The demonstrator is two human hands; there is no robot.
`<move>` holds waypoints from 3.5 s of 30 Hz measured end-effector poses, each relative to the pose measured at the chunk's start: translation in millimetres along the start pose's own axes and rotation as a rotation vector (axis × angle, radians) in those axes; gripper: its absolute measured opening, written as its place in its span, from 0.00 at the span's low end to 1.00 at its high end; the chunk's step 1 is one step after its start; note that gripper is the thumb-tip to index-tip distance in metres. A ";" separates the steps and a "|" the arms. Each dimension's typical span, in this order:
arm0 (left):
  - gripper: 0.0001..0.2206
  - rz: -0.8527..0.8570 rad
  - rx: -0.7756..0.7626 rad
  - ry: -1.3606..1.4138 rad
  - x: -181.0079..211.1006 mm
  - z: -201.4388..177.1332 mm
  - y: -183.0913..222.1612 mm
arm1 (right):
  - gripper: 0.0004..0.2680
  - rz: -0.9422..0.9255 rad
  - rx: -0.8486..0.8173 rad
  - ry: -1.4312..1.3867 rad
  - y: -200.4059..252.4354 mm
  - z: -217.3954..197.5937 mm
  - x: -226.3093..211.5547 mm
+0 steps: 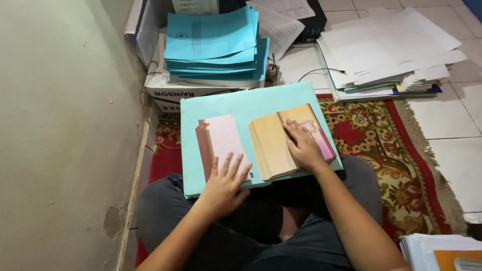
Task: A person sits on the floor and flips through the pages of several small booklets, likely inspecting or counting them.
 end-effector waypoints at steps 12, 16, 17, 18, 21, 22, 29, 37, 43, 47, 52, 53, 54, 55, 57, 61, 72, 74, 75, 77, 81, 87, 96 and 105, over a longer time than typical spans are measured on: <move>0.10 0.023 -0.966 0.728 84.5 -37.5 95.8 | 0.21 -0.030 0.023 0.019 1.3 -2.0 -12.8; 0.05 -0.065 -0.471 0.035 34.6 38.4 92.1 | 0.21 0.001 -0.006 0.025 3.5 4.7 -8.7; 0.09 -0.095 -0.588 0.044 38.9 49.1 82.6 | 0.22 -0.078 0.068 0.090 -0.1 14.7 5.9; 0.14 -0.124 -0.704 0.051 43.0 59.7 73.3 | 0.22 -0.158 0.142 0.156 -3.6 24.8 20.6; 0.11 -0.064 -1.138 -0.022 94.8 37.8 26.7 | 0.22 -0.050 0.028 0.078 1.1 6.4 -5.3; 0.11 -0.053 -1.136 -0.019 98.6 38.2 7.9 | 0.22 -0.041 0.030 0.085 1.5 0.5 -8.6; 0.13 -0.153 0.199 0.259 67.1 58.7 -114.2 | 0.19 -0.033 0.132 0.020 0.6 4.7 7.0; 0.28 -0.172 0.078 0.267 47.3 94.0 -103.3 | 0.14 0.086 0.345 -0.416 13.9 -31.2 11.0; 0.26 -0.182 0.176 0.267 47.0 98.5 -100.1 | 0.16 0.270 0.418 0.305 54.6 -19.7 104.7; 0.26 -0.194 0.165 0.273 47.6 99.3 -99.9 | 0.18 0.239 0.379 0.198 59.5 -28.6 87.6; 0.27 -0.197 0.140 0.293 47.6 99.5 -100.1 | 0.17 0.181 0.481 0.035 58.1 -73.3 13.1; 0.27 -0.197 0.143 0.285 47.9 98.6 -100.1 | 0.16 0.187 0.483 -0.074 56.0 -79.2 2.6; 0.26 -0.197 0.145 0.277 48.1 97.9 -100.1 | 0.14 0.192 0.484 -0.184 53.7 -84.8 -8.0; 0.26 -0.198 0.147 0.278 48.1 98.9 -100.5 | 0.14 0.191 0.483 -0.183 55.4 -83.9 1.6; 0.27 -0.198 0.148 0.277 47.8 101.1 -99.5 | 0.14 0.244 0.518 -0.172 60.0 -81.6 22.4; 0.26 -0.194 0.172 0.261 46.4 99.6 -100.1 | 0.10 0.358 0.507 -0.084 67.2 -78.3 25.9; 0.25 -0.189 0.048 0.312 45.7 90.8 -102.2 | 0.17 -0.174 0.261 -0.740 32.5 -42.7 -56.5; 0.28 -0.157 0.112 0.336 43.6 90.6 -100.4 | 0.14 -0.169 0.245 -0.566 31.2 -27.1 -38.8; 0.31 -0.127 0.176 0.357 41.9 88.7 -98.4 | 0.11 -0.165 0.228 -0.396 29.9 -18.1 -31.0; 0.27 -0.142 0.352 0.557 40.3 105.8 -105.4 | 0.08 -0.145 0.248 -0.331 28.3 -14.6 -30.4; 0.28 -0.285 0.618 1.004 23.0 56.7 -94.4 | 0.05 -0.095 0.275 -0.296 27.6 -16.0 -34.1; 0.31 -0.171 0.583 0.468 59.9 59.9 -102.5 | 0.09 -0.083 0.245 -0.273 29.8 -8.0 -16.4; 0.28 -0.238 -0.063 0.201 20.4 112.4 -160.7 | 0.13 -0.077 0.226 -0.281 30.2 -7.2 -11.8; 0.27 -0.341 -0.110 0.194 11.1 107.1 -169.9 | 0.17 -0.036 0.100 -0.186 20.4 -11.8 -27.6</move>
Point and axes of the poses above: each hand's wrist, its own y-axis away from the middle knuckle, its own z-axis out of the palm, x = y × z, the point moved 4 cm from there along -y, towards the middle knuckle, and after that the axes turned 5 degrees about -z, right-handed, at the moved point
